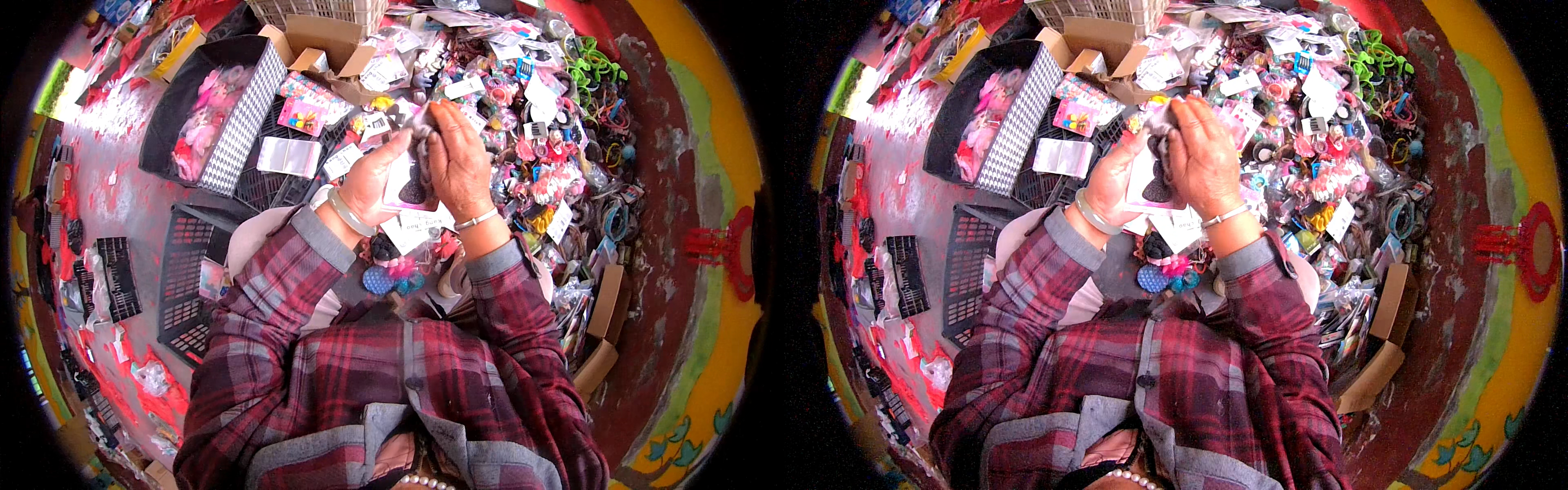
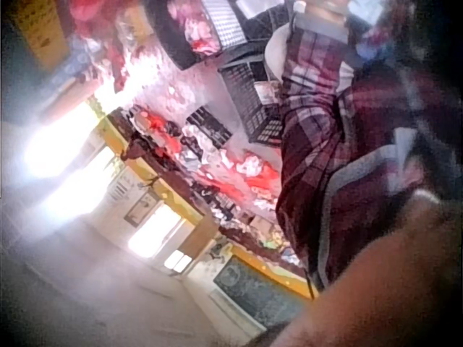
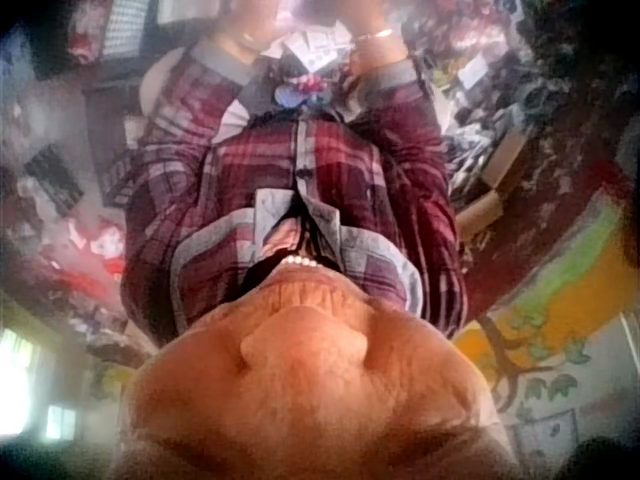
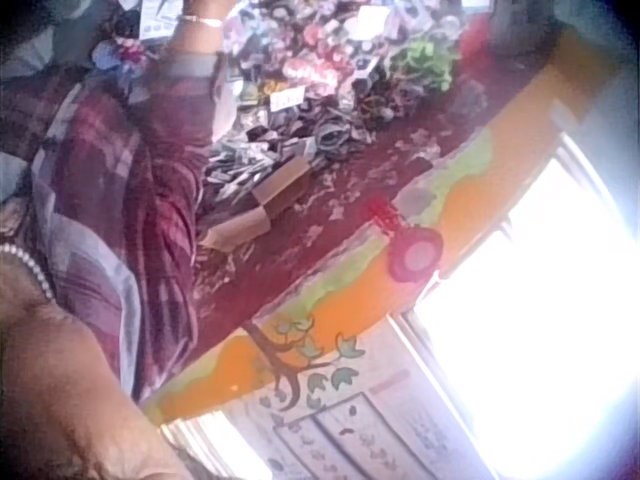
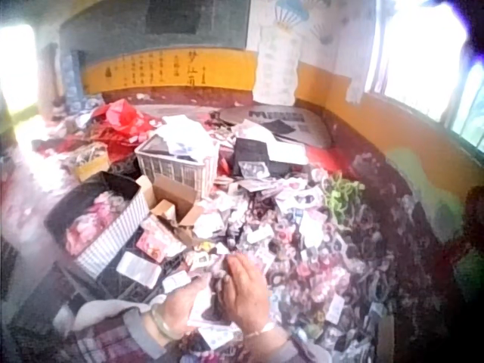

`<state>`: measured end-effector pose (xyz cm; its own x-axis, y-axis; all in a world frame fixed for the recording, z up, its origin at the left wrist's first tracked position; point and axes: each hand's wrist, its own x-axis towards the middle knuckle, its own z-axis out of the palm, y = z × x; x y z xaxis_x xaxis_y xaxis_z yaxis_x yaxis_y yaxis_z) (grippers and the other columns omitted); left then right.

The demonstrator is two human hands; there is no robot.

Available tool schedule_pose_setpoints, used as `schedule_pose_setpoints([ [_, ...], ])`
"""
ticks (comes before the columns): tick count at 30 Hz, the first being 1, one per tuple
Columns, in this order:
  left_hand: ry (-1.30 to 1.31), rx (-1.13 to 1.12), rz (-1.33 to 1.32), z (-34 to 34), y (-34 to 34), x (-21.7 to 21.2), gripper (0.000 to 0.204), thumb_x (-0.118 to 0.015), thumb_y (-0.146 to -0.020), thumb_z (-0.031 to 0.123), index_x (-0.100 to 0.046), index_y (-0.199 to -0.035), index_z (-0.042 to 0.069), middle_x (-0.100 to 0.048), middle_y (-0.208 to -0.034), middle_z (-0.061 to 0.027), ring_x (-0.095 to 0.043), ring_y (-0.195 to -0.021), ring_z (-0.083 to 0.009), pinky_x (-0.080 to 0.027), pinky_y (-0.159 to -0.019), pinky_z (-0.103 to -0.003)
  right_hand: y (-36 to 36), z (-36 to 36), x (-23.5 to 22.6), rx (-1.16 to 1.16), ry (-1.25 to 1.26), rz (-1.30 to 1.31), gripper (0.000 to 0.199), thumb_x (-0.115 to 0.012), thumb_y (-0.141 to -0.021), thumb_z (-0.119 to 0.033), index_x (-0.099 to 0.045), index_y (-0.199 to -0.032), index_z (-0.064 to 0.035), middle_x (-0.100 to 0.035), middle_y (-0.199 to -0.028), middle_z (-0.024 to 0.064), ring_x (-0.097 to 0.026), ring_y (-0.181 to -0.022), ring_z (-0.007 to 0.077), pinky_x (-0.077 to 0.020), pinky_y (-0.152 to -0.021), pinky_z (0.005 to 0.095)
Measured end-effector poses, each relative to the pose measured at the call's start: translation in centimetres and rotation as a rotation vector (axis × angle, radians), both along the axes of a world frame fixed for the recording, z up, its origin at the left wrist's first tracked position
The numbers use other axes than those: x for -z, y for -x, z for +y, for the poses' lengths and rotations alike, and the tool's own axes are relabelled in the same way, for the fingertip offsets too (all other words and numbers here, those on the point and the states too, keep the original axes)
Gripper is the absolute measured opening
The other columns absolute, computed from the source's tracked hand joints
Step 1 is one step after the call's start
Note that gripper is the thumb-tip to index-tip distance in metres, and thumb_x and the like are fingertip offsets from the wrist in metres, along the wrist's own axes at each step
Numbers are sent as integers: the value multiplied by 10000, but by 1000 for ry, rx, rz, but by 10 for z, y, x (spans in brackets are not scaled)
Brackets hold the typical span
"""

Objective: The person sorts packaged hair accessories from a large pile, wiping some packages with a cloth and placing them into a plastic crate.

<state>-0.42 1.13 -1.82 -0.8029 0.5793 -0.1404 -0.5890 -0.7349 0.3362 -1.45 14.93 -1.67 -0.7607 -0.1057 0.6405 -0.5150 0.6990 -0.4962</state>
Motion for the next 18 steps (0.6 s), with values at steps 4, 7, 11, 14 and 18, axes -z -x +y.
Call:
schedule_pose_setpoints([
  [4,60,5,21,-6,2,-2,332,-441,-895,243,-490,-1131,15,-589,-1029,-138,-601,-893,-259,-494,-775,-404,6,16,5,238,275,-374,267,-497,-820,-142,-593,-1060,-71,-613,-963,171,-579,-935,300,-444,-831,371],
  [7,12,1,119,-15,7,-7,376,-424,-901,274,-478,-1147,-4,-564,-1093,-175,-576,-973,-312,-462,-850,-434,18,40,29,212,401,-328,290,-461,-719,-13,-674,-907,-75,-640,-941,146,-616,-891,271,-459,-819,325],
  [11,89,-134,109,-22,12,-13,371,-384,-917,260,-472,-1151,-14,-567,-1084,-172,-580,-964,-295,-462,-854,-418,13,50,16,-49,1014,-744,209,-458,-769,6,-660,-825,5,-626,-781,38,-569,-713,110,-450,-673,217],
  [14,117,-111,148,-24,15,-17,362,-370,-923,242,-471,-1151,-20,-572,-1076,-162,-589,-942,-267,-477,-833,-391,0,50,-13,-243,970,-1004,192,-569,-852,-189,-649,-828,-17,-592,-719,-10,-528,-656,61,-409,-594,205],
  [18,144,28,178,-24,14,-13,349,-370,-927,226,-477,-1151,-21,-578,-1063,-138,-598,-913,-227,-491,-804,-352,0,47,-5,-448,760,-954,220,-569,-855,-180,-643,-719,-23,-587,-667,-8,-519,-631,65,-401,-586,211],
])
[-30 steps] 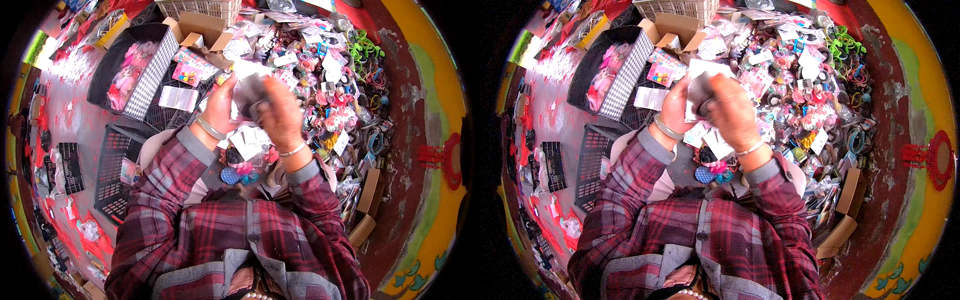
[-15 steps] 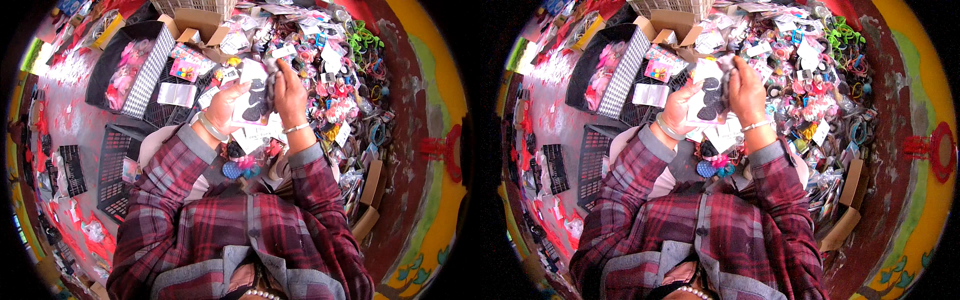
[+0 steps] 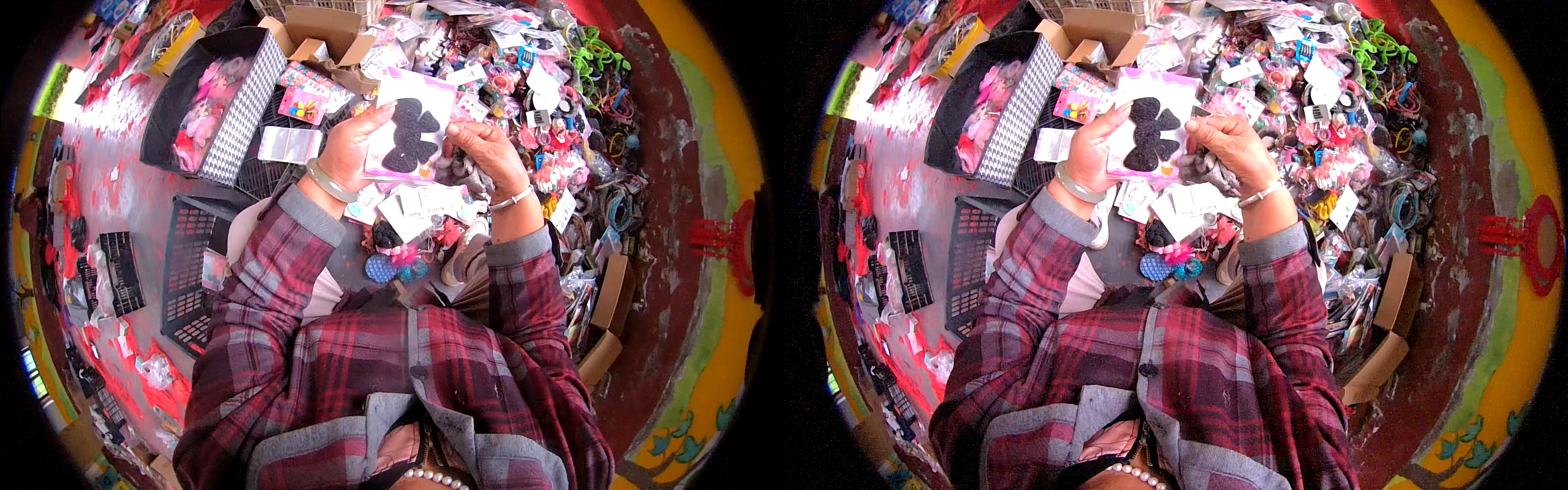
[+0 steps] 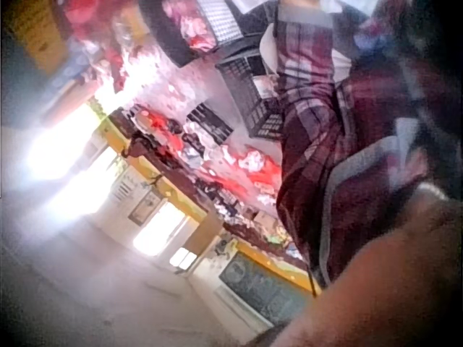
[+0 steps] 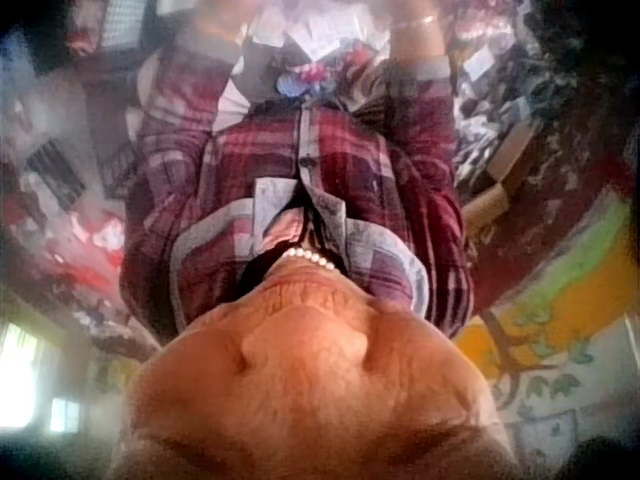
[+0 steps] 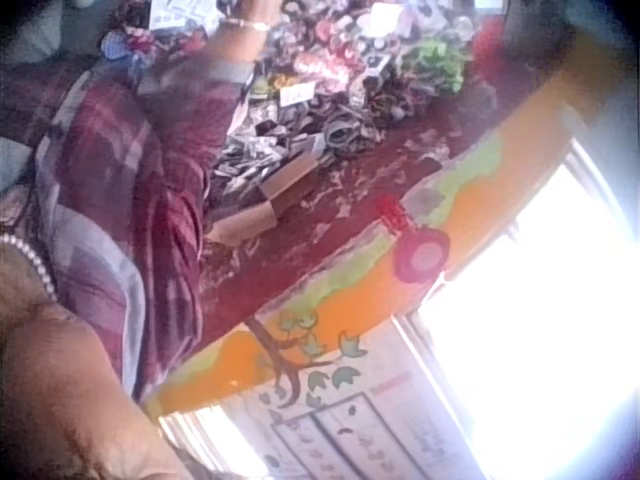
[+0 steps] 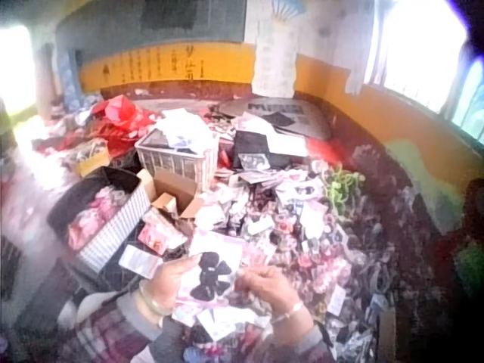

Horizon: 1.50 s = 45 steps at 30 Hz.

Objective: The person sorts packaged hair accessories from a large pile, wiping some packages with a cloth and placing them into a plastic crate.

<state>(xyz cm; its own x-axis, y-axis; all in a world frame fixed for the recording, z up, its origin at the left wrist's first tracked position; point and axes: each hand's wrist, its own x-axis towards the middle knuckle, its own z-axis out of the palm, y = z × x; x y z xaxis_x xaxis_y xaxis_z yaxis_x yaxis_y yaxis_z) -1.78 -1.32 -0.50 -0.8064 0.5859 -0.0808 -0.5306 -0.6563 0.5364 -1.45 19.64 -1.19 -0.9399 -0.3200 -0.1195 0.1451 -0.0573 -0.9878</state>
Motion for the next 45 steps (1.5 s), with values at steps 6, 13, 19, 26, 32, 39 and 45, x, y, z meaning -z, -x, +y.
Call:
schedule_pose_setpoints([
  [6,121,-208,115,4,10,13,386,-472,-903,265,-481,-1163,-21,-565,-1110,-128,-552,-1014,-224,-435,-892,-340,-5,2,-8,155,28,-163,168,-592,-824,-120,-632,-702,-12,-593,-653,15,-530,-595,82,-410,-551,220],
  [13,682,-221,285,-20,9,-10,188,-591,-828,129,-596,-978,15,-578,-760,29,-428,-536,-7,-308,-457,-139,-5,6,-11,182,27,-124,177,-592,-833,-130,-629,-707,-12,-590,-657,11,-508,-583,71,-389,-542,209],
  [19,763,-239,356,-69,3,-24,134,-607,-803,112,-602,-912,34,-559,-698,38,-424,-466,-8,-313,-398,-147,-8,-19,-6,104,-81,96,231,-537,-868,-170,-641,-831,33,-598,-767,20,-534,-702,99,-413,-657,221],
  [26,905,-799,380,-277,-69,-52,117,-537,-812,49,-531,-913,-10,-606,-755,-79,-594,-639,-142,-495,-592,-239,-6,-13,57,108,-193,-10,270,-529,-879,-209,-639,-982,15,-619,-837,51,-553,-768,125,-447,-685,254],
  [32,1596,-774,120,-453,-216,48,189,-548,-843,83,-579,-1017,14,-612,-858,-12,-584,-773,-101,-479,-686,-242,-19,-35,97,105,-362,-275,274,-574,-845,-247,-647,-914,8,-599,-812,41,-538,-747,124,-439,-670,251],
  [39,1989,-459,-279,-512,-360,259,159,-545,-725,38,-647,-844,60,-644,-816,-110,-603,-749,-216,-476,-682,-319,-43,-44,131,129,-415,-409,261,-547,-850,-219,-629,-960,3,-561,-771,37,-532,-675,126,-442,-598,254],
  [45,2167,36,-238,-504,-380,329,177,-553,-695,111,-674,-823,95,-648,-839,-134,-622,-814,-293,-493,-724,-360,-64,-79,107,221,-546,-450,225,-535,-835,-202,-642,-911,-19,-545,-768,37,-549,-681,142,-464,-597,279],
])
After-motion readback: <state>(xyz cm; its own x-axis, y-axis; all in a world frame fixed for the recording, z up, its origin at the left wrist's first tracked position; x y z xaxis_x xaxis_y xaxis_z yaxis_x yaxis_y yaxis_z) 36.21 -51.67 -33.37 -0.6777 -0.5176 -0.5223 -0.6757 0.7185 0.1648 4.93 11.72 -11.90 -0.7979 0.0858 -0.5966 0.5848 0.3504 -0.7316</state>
